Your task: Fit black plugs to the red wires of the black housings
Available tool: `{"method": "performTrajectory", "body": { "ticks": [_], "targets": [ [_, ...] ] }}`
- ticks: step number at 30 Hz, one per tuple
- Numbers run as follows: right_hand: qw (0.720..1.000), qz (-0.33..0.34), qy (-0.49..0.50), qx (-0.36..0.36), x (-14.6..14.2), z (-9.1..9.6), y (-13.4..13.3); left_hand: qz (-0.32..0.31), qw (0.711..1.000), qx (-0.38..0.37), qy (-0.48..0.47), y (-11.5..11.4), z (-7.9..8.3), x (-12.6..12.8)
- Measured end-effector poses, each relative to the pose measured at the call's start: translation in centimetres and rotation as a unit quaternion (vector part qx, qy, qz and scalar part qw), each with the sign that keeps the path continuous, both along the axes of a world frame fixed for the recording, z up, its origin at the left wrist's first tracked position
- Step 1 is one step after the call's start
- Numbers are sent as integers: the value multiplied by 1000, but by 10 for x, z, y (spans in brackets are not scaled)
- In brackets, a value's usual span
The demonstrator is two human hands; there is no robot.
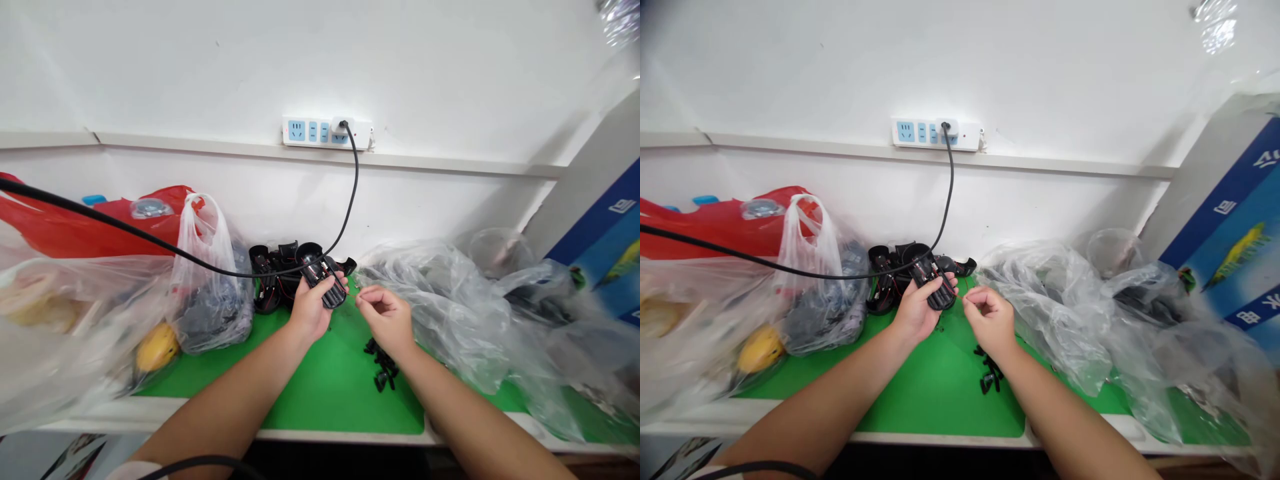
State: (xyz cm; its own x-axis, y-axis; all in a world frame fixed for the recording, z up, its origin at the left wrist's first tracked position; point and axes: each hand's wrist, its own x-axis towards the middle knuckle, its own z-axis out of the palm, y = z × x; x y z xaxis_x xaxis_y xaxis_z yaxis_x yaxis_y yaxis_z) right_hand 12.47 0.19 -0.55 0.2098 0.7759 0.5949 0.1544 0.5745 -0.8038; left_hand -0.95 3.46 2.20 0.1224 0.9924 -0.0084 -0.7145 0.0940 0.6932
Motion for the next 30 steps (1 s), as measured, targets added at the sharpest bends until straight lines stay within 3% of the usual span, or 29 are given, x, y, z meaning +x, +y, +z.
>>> {"method": "performTrajectory", "body": {
  "ticks": [6,10,14,17,20,22,26,30],
  "targets": [
    [997,14,-72,35,-1,-1,-5,6,1000,-22,17,2,4,-3],
    [990,103,-91,13,6,3,-7,18,998,-36,44,5,7,-7],
    [985,158,22,-72,19,2,6,-4,996,-34,78,5,9,-11],
    [971,109,96,-189,35,0,22,-42,994,-28,99,3,10,-11],
    [963,35,-24,-266,49,1,30,-81,990,-28,111,0,11,-8],
    [946,44,-148,-285,55,4,30,-104,987,-35,118,-3,12,-6],
    [895,123,-318,-286,61,10,23,-136,981,-55,125,-5,10,-4],
    [824,243,-424,-286,72,18,17,-157,977,-54,130,-6,7,-4]
  ]
}}
